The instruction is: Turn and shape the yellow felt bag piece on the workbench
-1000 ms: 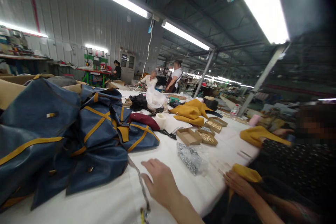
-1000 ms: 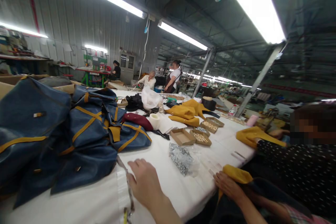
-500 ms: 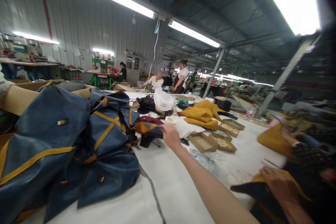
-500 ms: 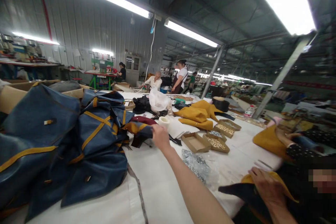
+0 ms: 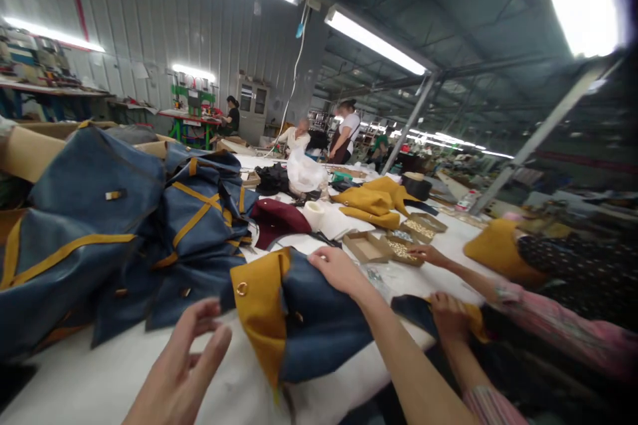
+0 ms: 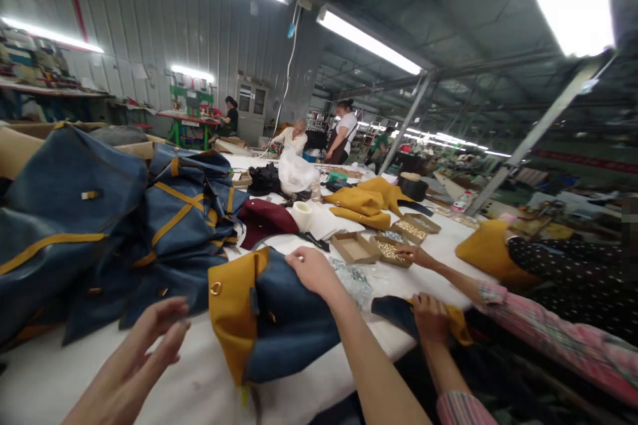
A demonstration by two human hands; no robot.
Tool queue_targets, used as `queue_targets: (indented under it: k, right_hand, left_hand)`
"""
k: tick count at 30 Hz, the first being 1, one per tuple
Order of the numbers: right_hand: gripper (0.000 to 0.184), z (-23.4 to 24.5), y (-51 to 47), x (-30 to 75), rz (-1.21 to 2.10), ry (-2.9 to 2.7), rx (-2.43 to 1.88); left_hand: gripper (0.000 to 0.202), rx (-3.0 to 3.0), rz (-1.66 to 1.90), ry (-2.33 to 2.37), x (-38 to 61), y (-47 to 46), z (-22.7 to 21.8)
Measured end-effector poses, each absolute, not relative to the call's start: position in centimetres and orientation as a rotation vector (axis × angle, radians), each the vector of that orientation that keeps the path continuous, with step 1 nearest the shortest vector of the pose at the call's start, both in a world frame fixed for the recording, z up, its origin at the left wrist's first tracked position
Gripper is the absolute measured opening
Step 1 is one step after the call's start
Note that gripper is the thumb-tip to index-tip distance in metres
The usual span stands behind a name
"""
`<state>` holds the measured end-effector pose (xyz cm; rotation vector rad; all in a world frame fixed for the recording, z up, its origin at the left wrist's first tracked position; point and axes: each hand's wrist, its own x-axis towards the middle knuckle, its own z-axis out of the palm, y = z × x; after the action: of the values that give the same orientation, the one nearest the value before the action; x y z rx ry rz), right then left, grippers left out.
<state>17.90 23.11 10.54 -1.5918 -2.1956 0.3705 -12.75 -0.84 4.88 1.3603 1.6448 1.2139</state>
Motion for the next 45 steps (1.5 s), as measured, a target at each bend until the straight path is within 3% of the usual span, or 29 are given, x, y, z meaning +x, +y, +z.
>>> queue_targets:
  k: [2, 8, 10, 13, 15, 17, 21, 27, 29, 36, 38, 42, 45]
  right_hand:
    - [0.025, 8.3, 20.4, 17.8, 0.355, -2.204, -1.598]
    - [0.044, 5.8, 12.9, 16.2, 0.111, -2.263, -1.681]
    - [0.060, 5.6, 12.0, 15.3, 0.189, -2.341, -1.799]
    - [0.102, 5.0, 12.5, 14.7, 0.253, -2.364, -1.837]
    - [0.115, 4.6, 13.6, 15.3, 0.324, -2.397, -1.800]
    - [0.104, 4.1, 14.7, 16.3, 0.406, -2.417, -1.768]
    - [0.061, 3.3, 15.4, 17.3, 0.423, -2.314, -1.779]
    - [0.019, 2.0, 13.3, 15.4, 0.414, -2.142, -1.696]
    - [0.020, 1.8, 12.7, 15.3, 0.468, -2.030, -1.637]
    - [0.046, 5.1, 14.6, 18.6, 0.811, -1.307, -1.330]
    - [0.045, 6.8, 15.8, 20.4, 0.987, -1.081, -1.155]
    - [0.028, 9.5, 17.0, 24.5, 1.228, -0.708, -0.872]
    - [0.028, 10.6, 16.1, 26.4, 1.421, -0.450, -0.722]
  left_hand:
    - [0.070, 1.457, 1.138, 1.643, -10.4, 1.3, 5.8]
    - [0.085, 1.830, 0.598, 1.811, -4.7, 7.3, 6.0]
    - [0.089, 1.860, 0.446, 1.915, -3.9, 9.4, 6.2]
    - [0.093, 1.899, 0.319, 1.986, -3.0, 11.7, 5.8]
    - [0.089, 1.912, 0.278, 2.015, -2.7, 12.4, 4.8]
    - [0.076, 1.910, 0.240, 2.042, -2.8, 12.8, 3.5]
    - [0.058, 1.856, 0.191, 2.072, -3.3, 14.1, 1.6]
    - [0.058, 1.834, 0.183, 2.047, -3.0, 16.6, 1.6]
    - [0.054, 1.834, 0.207, 2.034, -3.2, 16.8, 1.7]
    - [0.026, 1.769, 0.515, 1.896, -5.1, 15.0, 2.5]
    - [0.020, 1.767, 0.685, 1.843, -5.5, 13.9, 3.4]
    - [0.026, 1.745, 0.951, 1.764, -6.5, 10.9, 5.8]
    - [0.028, 1.717, 1.100, 1.827, -7.8, 8.3, 7.1]
